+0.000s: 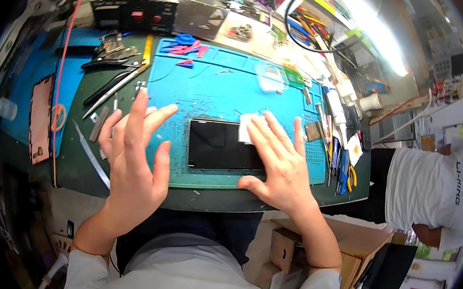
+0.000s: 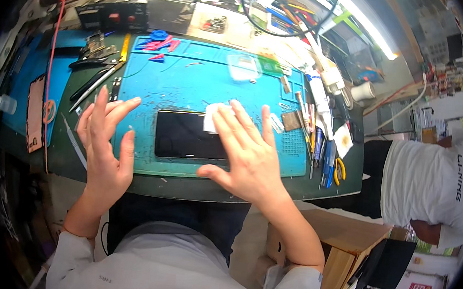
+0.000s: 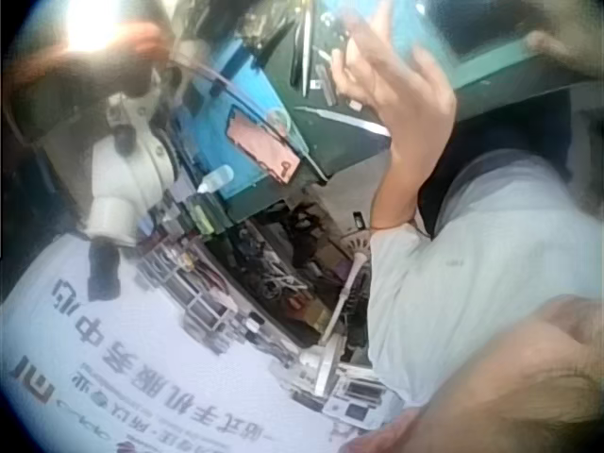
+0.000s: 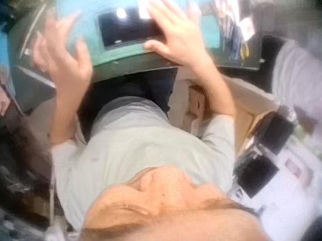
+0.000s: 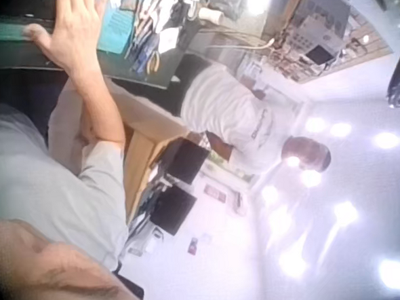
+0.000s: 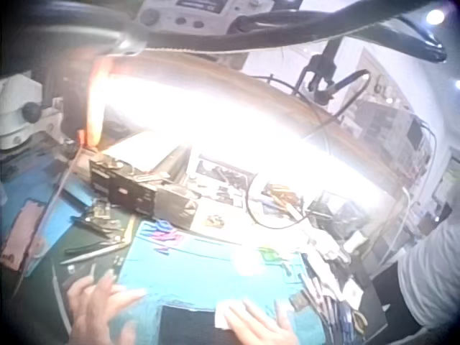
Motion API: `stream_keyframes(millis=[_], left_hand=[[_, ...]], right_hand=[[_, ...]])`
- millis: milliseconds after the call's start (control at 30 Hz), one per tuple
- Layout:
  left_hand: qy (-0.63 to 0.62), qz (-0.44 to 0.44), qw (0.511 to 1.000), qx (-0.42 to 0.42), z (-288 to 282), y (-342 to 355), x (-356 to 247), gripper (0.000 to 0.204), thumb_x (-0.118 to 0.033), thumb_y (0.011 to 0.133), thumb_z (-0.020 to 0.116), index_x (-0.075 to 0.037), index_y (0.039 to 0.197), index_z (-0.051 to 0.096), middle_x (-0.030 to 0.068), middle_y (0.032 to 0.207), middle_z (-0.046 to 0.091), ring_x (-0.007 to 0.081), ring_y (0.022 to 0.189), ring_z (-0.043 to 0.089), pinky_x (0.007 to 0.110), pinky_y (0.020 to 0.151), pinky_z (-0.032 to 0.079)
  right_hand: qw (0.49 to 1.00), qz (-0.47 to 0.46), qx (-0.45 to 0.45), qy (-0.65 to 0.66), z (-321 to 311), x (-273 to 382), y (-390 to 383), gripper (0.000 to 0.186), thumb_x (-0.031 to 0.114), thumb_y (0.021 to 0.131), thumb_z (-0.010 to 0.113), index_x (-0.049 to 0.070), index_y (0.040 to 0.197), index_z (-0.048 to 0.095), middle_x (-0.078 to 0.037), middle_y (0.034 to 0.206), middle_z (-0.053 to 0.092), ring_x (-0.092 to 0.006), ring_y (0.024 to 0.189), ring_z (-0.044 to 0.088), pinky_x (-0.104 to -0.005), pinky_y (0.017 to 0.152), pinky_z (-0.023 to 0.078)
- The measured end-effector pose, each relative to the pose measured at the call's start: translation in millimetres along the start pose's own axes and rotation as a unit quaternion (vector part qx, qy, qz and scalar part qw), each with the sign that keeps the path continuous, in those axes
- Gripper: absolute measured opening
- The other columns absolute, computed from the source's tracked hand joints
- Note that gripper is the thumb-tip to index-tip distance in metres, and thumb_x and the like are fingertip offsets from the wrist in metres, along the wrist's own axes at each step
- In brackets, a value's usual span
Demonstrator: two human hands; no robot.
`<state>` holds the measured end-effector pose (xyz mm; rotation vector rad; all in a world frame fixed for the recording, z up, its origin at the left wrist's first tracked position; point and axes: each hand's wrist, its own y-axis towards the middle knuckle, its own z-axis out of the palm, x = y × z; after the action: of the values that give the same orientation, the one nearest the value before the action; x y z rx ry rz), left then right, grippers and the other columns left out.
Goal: The person applies adhesive to the frame of a disassembled smartphone, then handles an orange phone case and a white phone, using a screwdriver on the white phone. The person wipes the screen of a black phone with a cloth and uses a heat gun on the device.
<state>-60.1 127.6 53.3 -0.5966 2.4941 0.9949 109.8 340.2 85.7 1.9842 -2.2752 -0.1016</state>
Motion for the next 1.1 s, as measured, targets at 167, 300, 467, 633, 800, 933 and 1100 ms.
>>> stream_keyframes(millis=[167,300,467,633,800,933,1100], left_hand=[[0.010,-0.012,1.000,0.023,0.7,-0.5,-2.4,0.078,0.002,0.093,0.061,0.001,0.159,0.020,0.0090,0.135,0.067,0.0236,0.126,0.055,0.046,0.118,0.018],[0.015,-0.023,0.999,0.025,1.2,-2.0,-1.5,0.078,0.001,0.093,0.061,0.000,0.159,0.020,0.0098,0.136,0.067,0.0240,0.128,0.055,0.047,0.118,0.017],[0.031,-0.020,0.999,0.031,1.2,0.4,-3.1,0.078,0.000,0.093,0.060,0.001,0.159,0.019,0.0097,0.137,0.066,0.0233,0.129,0.053,0.048,0.119,0.016],[0.034,-0.036,0.998,0.028,-0.1,-0.2,-3.3,0.077,-0.002,0.094,0.060,0.001,0.159,0.018,0.0100,0.138,0.065,0.0230,0.131,0.050,0.047,0.120,0.015],[0.028,-0.032,0.998,0.035,1.5,2.7,-5.5,0.077,-0.002,0.095,0.060,0.001,0.159,0.018,0.0104,0.137,0.065,0.0238,0.131,0.050,0.047,0.120,0.015],[0.014,-0.023,0.999,0.019,4.8,1.9,-1.9,0.077,-0.001,0.095,0.059,0.002,0.160,0.017,0.0117,0.137,0.065,0.0249,0.132,0.050,0.046,0.119,0.017],[0.013,-0.030,0.999,0.005,4.3,-2.5,-1.9,0.069,-0.005,0.100,0.055,0.000,0.160,0.021,0.0105,0.138,0.065,0.0258,0.132,0.052,0.044,0.118,0.026]], right_hand=[[0.997,0.069,-0.009,0.026,1.8,-10.8,-54.5,0.100,0.081,0.087,0.049,0.000,0.147,0.052,-0.016,0.152,0.053,-0.0337,0.147,0.043,-0.0612,0.124,0.011],[0.996,0.076,-0.018,0.040,2.1,1.5,-69.1,0.103,0.083,0.086,0.048,-0.001,0.146,0.053,-0.017,0.151,0.054,-0.0341,0.147,0.044,-0.0606,0.124,0.012],[0.996,0.070,-0.041,0.028,6.2,-14.4,-45.2,0.100,0.079,0.087,0.052,-0.001,0.146,0.052,-0.017,0.152,0.053,-0.0340,0.147,0.043,-0.0610,0.124,0.013],[0.995,0.090,-0.041,0.033,8.2,5.0,-74.0,0.102,0.082,0.087,0.048,-0.003,0.141,0.057,-0.016,0.149,0.057,-0.0329,0.147,0.044,-0.0602,0.125,0.009],[0.996,0.085,-0.039,-0.010,20.9,39.1,-59.5,0.110,0.089,0.084,0.038,-0.004,0.140,0.058,-0.019,0.148,0.057,-0.0357,0.145,0.045,-0.0615,0.125,0.005],[0.996,0.019,-0.068,0.054,33.1,90.2,-25.3,0.100,0.083,0.088,0.039,0.001,0.142,0.059,-0.011,0.151,0.055,-0.0279,0.148,0.043,-0.0612,0.126,0.004],[0.988,0.126,-0.086,-0.006,30.5,48.6,-71.9,0.097,0.080,0.088,0.043,0.002,0.141,0.059,-0.013,0.149,0.057,-0.0296,0.147,0.044,-0.0625,0.125,0.006]])
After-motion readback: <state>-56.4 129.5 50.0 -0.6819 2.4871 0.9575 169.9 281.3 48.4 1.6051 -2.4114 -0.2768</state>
